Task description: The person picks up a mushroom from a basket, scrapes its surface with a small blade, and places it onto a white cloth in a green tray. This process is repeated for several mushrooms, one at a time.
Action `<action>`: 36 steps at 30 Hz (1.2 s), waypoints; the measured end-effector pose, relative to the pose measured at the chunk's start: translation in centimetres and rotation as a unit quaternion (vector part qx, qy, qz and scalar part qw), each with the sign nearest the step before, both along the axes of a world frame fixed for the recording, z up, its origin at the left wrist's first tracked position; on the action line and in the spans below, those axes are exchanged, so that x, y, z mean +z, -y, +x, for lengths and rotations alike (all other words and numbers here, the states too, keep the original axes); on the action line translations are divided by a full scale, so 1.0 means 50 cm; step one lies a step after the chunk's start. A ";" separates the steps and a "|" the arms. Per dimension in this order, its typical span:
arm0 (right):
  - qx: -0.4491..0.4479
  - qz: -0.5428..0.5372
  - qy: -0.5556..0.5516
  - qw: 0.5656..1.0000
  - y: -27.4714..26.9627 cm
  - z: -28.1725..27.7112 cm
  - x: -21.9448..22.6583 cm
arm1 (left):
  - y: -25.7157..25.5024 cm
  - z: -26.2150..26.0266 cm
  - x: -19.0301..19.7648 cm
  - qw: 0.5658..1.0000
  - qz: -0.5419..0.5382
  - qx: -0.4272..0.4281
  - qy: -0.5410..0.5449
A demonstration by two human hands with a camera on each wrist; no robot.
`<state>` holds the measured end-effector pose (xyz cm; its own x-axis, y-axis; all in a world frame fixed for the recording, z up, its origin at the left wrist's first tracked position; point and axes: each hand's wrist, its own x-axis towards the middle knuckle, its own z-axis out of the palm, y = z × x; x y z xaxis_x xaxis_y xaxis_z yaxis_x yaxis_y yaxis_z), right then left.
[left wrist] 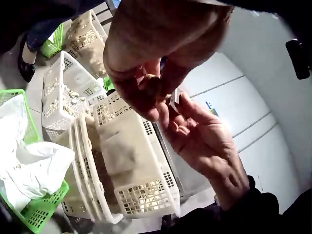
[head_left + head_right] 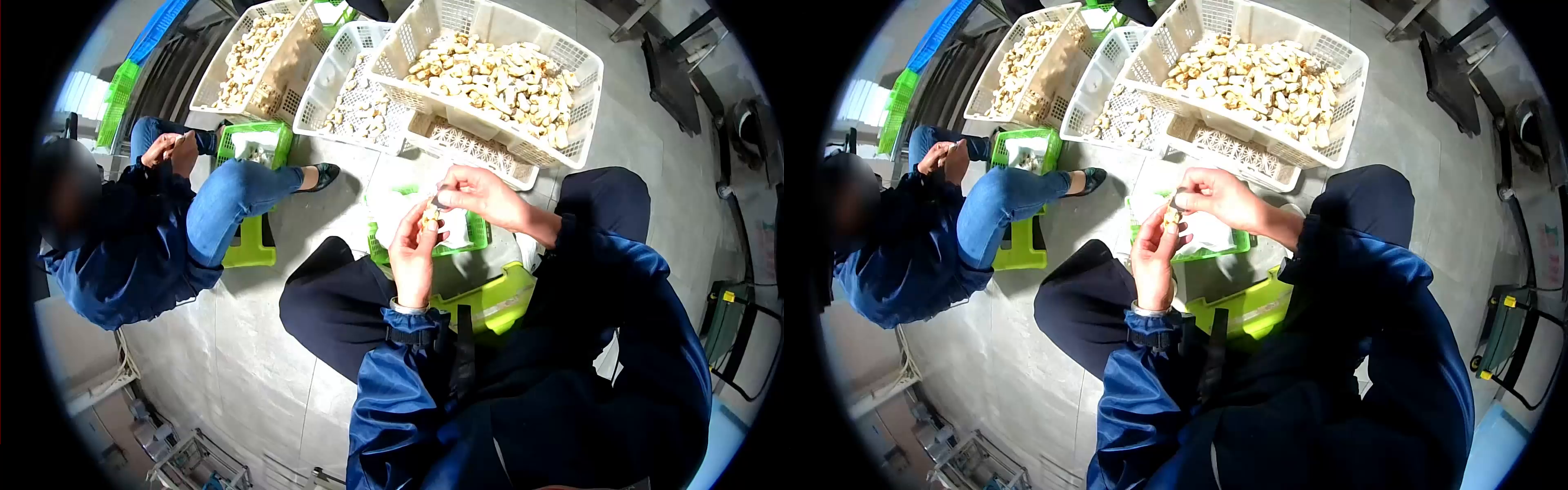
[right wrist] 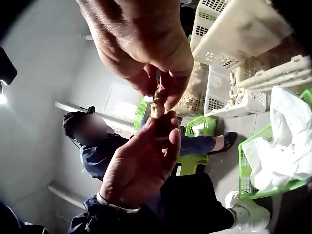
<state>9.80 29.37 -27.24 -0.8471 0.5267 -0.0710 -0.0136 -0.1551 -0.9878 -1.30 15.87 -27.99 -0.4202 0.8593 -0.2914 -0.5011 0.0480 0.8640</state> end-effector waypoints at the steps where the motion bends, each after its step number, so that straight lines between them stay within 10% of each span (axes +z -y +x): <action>1: 0.001 -0.001 0.000 1.000 0.000 0.001 -0.008 | 0.000 -0.002 -0.002 1.000 -0.001 0.001 0.000; 7: -0.056 -0.175 -0.009 0.983 -0.007 0.013 -0.077 | -0.001 -0.002 -0.003 1.000 0.007 -0.002 -0.006; 8: -0.003 -0.136 0.026 0.990 -0.010 0.002 0.024 | -0.003 -0.003 0.002 1.000 0.005 -0.001 -0.001; 19: 0.033 -0.145 -0.085 0.985 -0.037 0.035 -0.162 | -0.003 0.000 -0.005 0.997 -0.002 0.025 -0.072; 20: 0.018 -0.084 0.033 0.996 -0.013 0.004 0.015 | -0.003 -0.001 -0.006 0.997 -0.003 0.027 -0.072; 23: 0.031 0.058 0.046 0.997 -0.002 0.005 0.006 | 0.000 0.000 -0.011 0.992 -0.003 0.044 -0.115; 24: -0.024 -0.148 -0.029 0.988 -0.001 0.016 -0.084 | 0.000 0.002 -0.010 0.988 0.001 0.047 -0.145; 29: -0.066 -0.222 0.011 0.973 -0.005 0.009 -0.050 | -0.003 -0.001 -0.004 0.997 -0.004 0.034 -0.064; 33: 0.021 0.061 0.013 0.998 0.000 0.002 -0.007 | -0.003 0.001 -0.014 0.995 0.006 0.046 -0.088; 36: -0.030 -0.103 0.026 0.994 -0.005 -0.001 -0.002 | -0.003 0.002 -0.009 0.998 -0.015 0.029 -0.062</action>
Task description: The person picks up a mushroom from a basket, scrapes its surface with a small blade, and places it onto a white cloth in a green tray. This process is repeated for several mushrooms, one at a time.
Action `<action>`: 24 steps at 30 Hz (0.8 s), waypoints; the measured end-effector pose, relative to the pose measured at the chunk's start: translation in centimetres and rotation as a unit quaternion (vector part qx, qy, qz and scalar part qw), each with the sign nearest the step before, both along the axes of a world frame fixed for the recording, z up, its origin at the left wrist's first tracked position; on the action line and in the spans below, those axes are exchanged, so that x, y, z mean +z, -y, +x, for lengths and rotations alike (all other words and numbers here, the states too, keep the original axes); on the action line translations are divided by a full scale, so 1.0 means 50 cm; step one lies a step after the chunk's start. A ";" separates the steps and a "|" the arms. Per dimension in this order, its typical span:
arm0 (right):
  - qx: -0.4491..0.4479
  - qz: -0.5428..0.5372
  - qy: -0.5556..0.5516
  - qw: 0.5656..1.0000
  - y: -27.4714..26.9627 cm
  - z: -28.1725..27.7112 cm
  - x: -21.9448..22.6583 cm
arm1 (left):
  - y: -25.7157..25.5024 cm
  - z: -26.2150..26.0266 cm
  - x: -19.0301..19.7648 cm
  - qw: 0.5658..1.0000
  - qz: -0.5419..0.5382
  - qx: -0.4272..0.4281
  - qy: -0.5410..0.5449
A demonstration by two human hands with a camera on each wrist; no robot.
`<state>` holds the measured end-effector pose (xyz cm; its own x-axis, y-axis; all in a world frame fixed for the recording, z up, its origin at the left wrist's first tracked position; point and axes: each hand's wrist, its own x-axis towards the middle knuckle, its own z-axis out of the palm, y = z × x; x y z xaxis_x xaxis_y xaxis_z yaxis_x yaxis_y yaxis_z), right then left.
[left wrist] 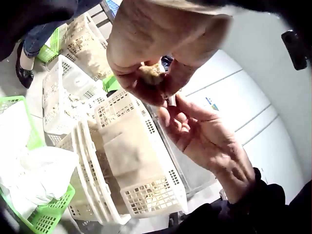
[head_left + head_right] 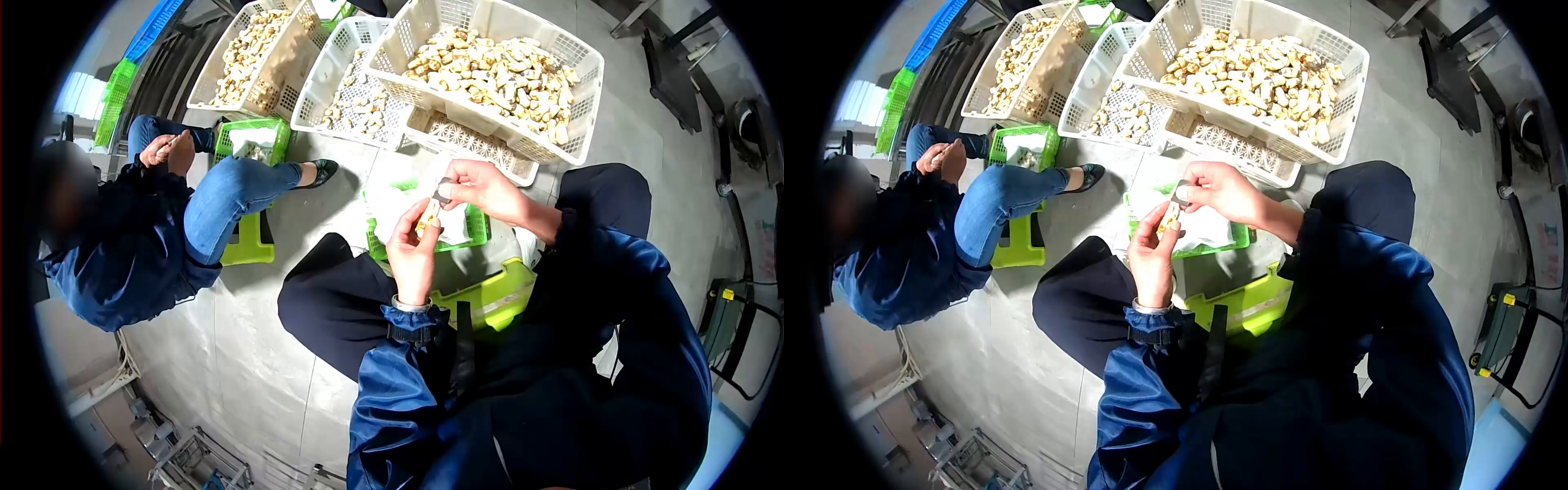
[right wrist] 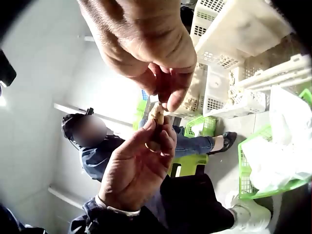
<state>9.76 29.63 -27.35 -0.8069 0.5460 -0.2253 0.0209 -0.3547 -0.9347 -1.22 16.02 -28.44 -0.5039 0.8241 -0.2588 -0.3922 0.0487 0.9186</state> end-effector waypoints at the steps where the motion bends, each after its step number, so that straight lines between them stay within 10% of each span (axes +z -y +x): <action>1: -0.002 0.000 -0.001 1.000 0.000 0.001 0.001 | -0.001 -0.001 0.000 1.000 0.000 -0.002 -0.001; 7: 0.044 0.150 0.050 0.986 0.010 0.004 0.013 | 0.000 0.003 -0.005 0.995 -0.002 0.013 -0.102; 8: -0.031 -0.101 -0.017 0.994 0.008 0.011 -0.064 | -0.001 0.006 -0.008 0.995 0.004 0.019 -0.097; 11: -0.018 -0.069 -0.046 0.996 0.001 0.009 -0.069 | 0.000 0.003 0.001 0.999 -0.009 0.012 -0.053; 12: 0.030 0.235 0.010 0.971 -0.002 0.004 -0.068 | 0.000 0.003 0.004 0.999 -0.003 0.015 -0.051; 16: 0.032 0.119 0.029 0.992 0.009 0.005 -0.010 | 0.002 0.002 -0.018 0.988 -0.007 0.011 -0.151; 17: -0.026 -0.086 -0.020 0.996 0.003 -0.001 -0.028 | 0.001 0.004 -0.015 0.992 -0.002 0.011 -0.122; 24: 0.079 0.076 0.002 0.994 -0.005 0.012 -0.010 | -0.003 0.003 -0.001 0.998 0.001 0.024 -0.053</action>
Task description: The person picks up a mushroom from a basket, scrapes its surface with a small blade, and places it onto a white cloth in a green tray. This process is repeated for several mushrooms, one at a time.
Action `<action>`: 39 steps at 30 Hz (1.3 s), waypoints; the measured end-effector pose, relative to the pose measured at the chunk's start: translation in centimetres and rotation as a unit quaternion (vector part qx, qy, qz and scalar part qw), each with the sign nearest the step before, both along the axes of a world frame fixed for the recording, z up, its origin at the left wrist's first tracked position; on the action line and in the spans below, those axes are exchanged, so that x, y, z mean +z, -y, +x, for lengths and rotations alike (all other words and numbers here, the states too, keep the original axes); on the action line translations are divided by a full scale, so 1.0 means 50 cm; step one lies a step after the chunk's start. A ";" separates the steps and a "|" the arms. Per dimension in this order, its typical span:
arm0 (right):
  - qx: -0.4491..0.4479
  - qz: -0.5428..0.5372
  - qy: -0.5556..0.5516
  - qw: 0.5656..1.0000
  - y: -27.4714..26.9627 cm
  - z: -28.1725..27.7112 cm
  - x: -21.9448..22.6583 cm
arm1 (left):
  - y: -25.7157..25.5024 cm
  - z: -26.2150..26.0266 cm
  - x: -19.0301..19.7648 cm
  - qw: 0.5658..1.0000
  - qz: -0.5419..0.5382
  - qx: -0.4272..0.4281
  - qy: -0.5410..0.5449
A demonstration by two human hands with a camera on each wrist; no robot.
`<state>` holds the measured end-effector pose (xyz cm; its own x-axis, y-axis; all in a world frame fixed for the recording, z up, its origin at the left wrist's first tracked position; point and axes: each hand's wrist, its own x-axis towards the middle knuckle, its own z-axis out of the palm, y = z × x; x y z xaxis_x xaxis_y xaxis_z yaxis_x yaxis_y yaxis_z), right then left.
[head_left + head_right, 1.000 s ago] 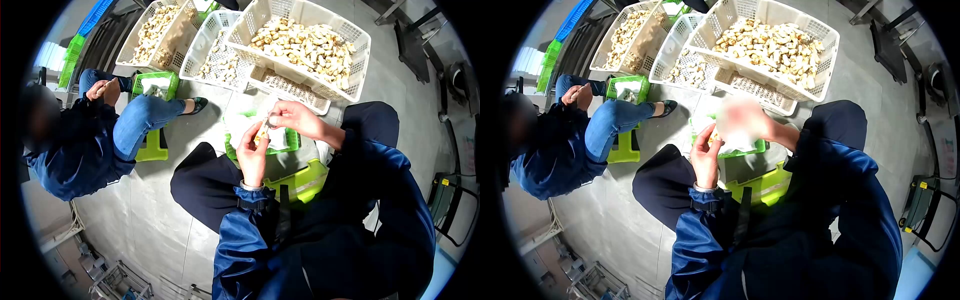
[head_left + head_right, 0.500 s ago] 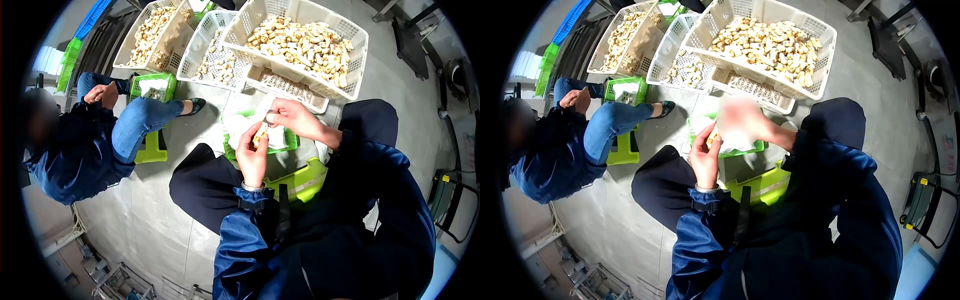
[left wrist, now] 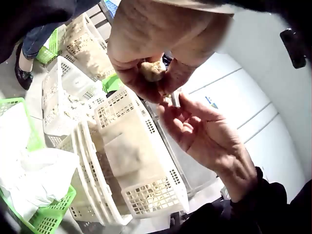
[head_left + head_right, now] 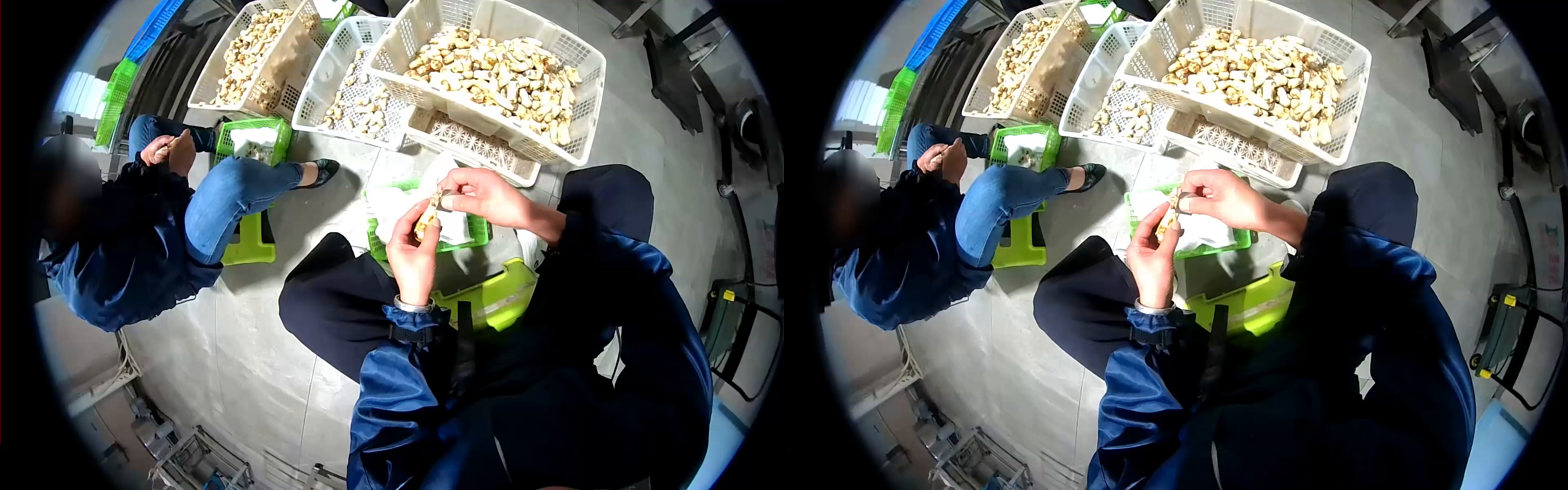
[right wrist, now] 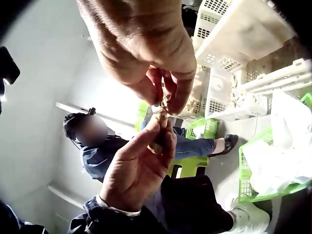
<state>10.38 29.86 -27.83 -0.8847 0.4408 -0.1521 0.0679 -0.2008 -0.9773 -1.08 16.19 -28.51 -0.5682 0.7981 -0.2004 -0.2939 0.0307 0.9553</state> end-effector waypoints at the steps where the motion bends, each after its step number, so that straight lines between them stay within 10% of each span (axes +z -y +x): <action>1: 0.005 0.034 0.008 0.999 0.000 0.000 -0.002 | 0.001 -0.001 -0.002 1.000 0.001 0.000 0.000; 29: -0.025 -0.026 0.013 0.999 0.008 -0.010 0.022 | 0.004 -0.001 -0.017 1.000 0.003 0.000 -0.011; 39: -0.083 -0.040 0.041 0.995 0.004 -0.013 0.028 | 0.001 -0.006 0.025 0.965 -0.006 -0.030 0.259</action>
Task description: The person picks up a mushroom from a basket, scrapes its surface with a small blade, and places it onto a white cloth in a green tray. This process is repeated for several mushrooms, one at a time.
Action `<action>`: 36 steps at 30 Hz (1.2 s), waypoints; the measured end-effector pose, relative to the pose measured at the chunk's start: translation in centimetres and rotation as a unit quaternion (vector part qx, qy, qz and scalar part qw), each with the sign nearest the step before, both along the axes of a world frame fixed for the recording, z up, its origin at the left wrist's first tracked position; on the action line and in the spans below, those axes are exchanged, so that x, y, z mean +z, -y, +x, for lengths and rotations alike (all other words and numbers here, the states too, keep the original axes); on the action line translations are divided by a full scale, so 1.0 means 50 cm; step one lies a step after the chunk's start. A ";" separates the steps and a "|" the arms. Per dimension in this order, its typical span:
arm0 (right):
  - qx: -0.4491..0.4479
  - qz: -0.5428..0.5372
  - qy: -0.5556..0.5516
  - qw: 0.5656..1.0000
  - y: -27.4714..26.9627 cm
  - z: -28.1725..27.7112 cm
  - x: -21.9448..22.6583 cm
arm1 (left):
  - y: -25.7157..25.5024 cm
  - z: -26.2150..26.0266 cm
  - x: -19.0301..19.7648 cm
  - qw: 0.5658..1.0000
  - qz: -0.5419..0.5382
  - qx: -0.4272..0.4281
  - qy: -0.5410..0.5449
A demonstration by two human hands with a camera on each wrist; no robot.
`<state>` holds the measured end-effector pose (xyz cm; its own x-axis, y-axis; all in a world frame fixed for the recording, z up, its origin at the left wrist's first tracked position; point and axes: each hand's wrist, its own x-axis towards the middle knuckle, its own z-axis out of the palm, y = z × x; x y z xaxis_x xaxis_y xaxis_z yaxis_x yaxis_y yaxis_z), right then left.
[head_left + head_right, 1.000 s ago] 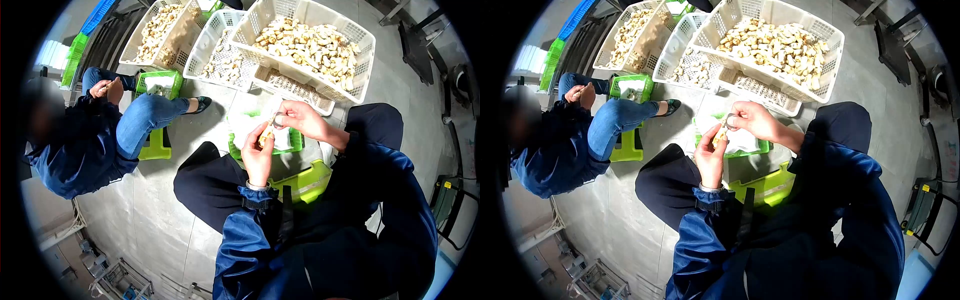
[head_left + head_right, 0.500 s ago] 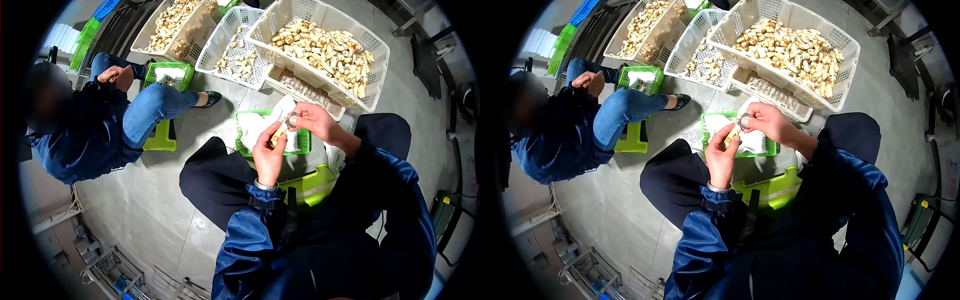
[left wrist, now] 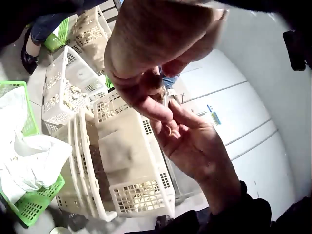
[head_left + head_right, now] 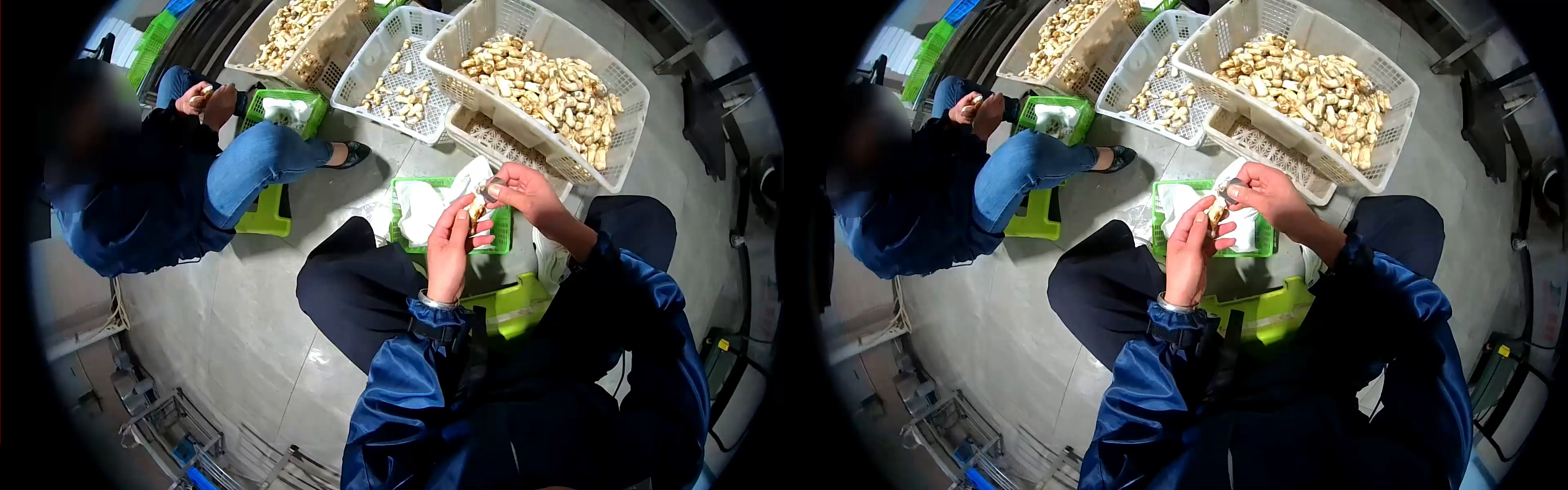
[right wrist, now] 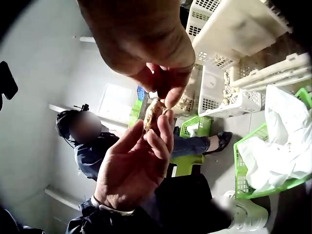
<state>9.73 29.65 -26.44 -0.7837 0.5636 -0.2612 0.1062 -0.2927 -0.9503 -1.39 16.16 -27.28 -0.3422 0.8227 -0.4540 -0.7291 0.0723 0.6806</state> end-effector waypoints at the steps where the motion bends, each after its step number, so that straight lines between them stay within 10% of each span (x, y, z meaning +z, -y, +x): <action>1: 0.000 0.008 0.001 1.000 -0.001 0.001 -0.004 | 0.000 0.000 0.001 1.000 -0.010 0.001 -0.014; 8: 0.018 0.156 -0.034 0.987 0.016 -0.003 -0.026 | 0.000 0.006 -0.016 0.997 0.005 0.027 -0.065; 13: 0.009 -0.026 -0.011 1.000 0.002 -0.001 -0.004 | 0.003 0.006 -0.028 0.995 -0.003 0.010 -0.101; 20: 0.036 0.073 -0.039 0.996 0.017 -0.006 -0.018 | 0.004 0.006 -0.030 0.993 0.005 0.025 -0.114; 24: 0.011 -0.067 -0.019 0.998 0.002 -0.004 0.005 | 0.004 0.006 -0.027 0.989 0.001 0.011 -0.145; 29: 0.057 0.202 0.007 0.978 0.016 0.001 -0.011 | 0.004 0.009 -0.048 0.973 0.015 0.031 -0.228; 33: -0.009 -0.063 -0.025 0.998 0.010 -0.009 0.016 | 0.007 0.011 -0.041 0.974 0.008 0.013 -0.225; 36: 0.030 0.018 -0.036 0.999 0.015 -0.004 -0.003 | 0.007 0.010 -0.041 0.967 -0.008 0.023 -0.253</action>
<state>9.53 28.91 -26.61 -0.8329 0.5221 -0.1836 0.0537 -0.2540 -0.9657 -0.91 15.80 -29.34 -0.5604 0.7953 -0.2314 -0.3062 0.0607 0.9500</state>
